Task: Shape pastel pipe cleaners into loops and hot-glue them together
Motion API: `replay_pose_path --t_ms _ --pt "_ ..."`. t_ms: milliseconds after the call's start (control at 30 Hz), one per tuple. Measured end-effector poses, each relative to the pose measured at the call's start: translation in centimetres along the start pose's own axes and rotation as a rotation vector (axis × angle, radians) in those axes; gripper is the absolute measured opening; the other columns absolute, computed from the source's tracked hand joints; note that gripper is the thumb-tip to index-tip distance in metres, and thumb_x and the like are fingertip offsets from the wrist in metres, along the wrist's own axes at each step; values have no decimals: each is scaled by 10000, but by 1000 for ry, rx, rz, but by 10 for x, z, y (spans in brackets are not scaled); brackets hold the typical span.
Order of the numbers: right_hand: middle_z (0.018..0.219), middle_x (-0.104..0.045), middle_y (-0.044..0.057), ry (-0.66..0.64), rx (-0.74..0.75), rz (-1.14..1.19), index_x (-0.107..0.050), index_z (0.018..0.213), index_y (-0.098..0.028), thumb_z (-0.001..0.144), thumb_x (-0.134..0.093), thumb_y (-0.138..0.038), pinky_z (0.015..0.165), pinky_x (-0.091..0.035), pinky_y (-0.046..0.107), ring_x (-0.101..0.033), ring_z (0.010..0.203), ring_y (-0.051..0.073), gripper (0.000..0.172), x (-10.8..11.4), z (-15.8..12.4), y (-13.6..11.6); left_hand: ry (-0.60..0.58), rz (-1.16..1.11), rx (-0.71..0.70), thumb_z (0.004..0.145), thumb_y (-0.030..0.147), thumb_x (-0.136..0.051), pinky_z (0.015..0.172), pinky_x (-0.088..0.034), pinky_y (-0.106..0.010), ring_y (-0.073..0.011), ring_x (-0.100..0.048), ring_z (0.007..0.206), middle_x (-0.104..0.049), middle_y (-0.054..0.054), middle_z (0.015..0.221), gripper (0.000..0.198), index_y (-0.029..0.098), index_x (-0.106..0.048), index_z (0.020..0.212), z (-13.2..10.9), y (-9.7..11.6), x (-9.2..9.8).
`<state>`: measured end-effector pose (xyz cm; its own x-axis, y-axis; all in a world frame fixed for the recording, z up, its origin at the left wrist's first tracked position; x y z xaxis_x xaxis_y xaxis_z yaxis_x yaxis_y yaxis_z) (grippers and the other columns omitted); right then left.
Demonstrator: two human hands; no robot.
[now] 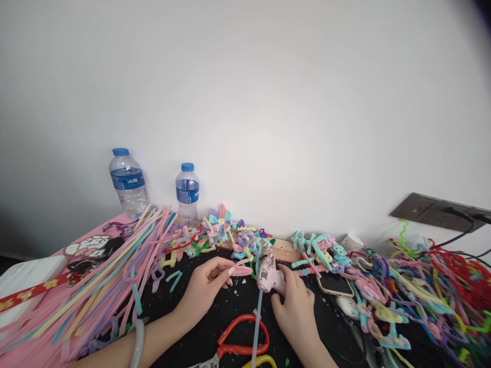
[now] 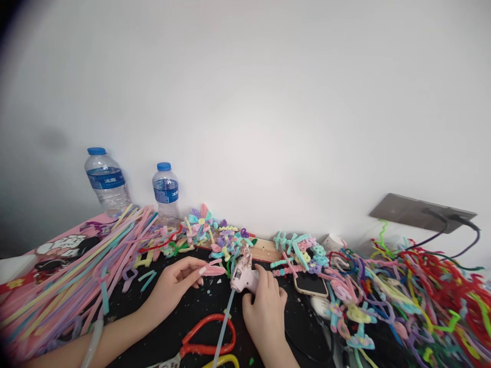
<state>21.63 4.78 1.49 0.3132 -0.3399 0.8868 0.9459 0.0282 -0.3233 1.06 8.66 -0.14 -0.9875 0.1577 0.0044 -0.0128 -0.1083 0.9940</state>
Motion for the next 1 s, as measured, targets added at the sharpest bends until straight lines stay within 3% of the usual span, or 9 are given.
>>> replay_pose_path --t_ms 100,200,300,367,467,533,1000 --pt "1128 -584 129 56 17 -21 -522 1141 -195 694 -480 -97 836 -398 549 -523 1043 355 460 7 -1 -3 -43 -19 -6 798 309 -577 601 -496 -262 -164 -604 621 -650 -19 706 180 161 -651 868 -2 3 -4" --pt "1205 -533 120 99 159 162 -481 1198 -213 771 -488 -143 910 -406 505 -483 1130 322 433 17 -5 -17 -99 -31 -1 801 298 -579 609 -495 -258 -157 -595 617 -640 -18 692 168 155 -654 844 -4 4 -10" --pt "1218 -544 108 25 306 387 -437 1253 -218 821 -486 -152 918 -455 383 -518 1127 258 440 17 -11 -32 -171 -47 26 785 285 -598 599 -493 -255 -154 -595 609 -644 -22 705 152 151 -654 828 -7 3 -18" --pt "1102 -617 92 -27 337 452 -460 1245 -215 810 -518 -141 842 -502 331 -602 980 232 445 13 -14 -38 -221 -54 32 785 284 -601 604 -495 -259 -154 -595 610 -644 -22 699 151 149 -654 830 -9 2 -23" --pt "836 -674 38 -81 333 505 -540 1157 -204 814 -531 -138 684 -530 279 -630 698 184 349 7 -15 -41 -268 -56 31 796 284 -596 615 -497 -263 -151 -590 610 -639 -21 681 154 147 -656 832 -11 2 -27" --pt "771 -678 23 -95 323 535 -587 1082 -196 823 -529 -135 638 -525 256 -623 640 168 272 6 -14 -41 -281 -69 33 797 277 -599 610 -496 -259 -145 -585 601 -634 -16 671 144 148 -656 827 -11 2 -28" --pt "819 -725 40 -74 285 602 -660 961 -181 822 -571 -133 652 -527 222 -667 675 168 172 10 -12 -41 -297 -81 50 786 256 -617 607 -493 -257 -141 -584 594 -627 -15 665 132 137 -661 822 -13 2 -29"
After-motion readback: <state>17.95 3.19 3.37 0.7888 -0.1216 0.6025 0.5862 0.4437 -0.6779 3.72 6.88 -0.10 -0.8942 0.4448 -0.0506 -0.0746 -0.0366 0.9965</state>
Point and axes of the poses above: each hand's wrist, its own z-axis towards the middle knuckle, its own x-axis out of the back of the hand, y = z × x, the point moved 8 cm from there along z, towards the middle knuckle
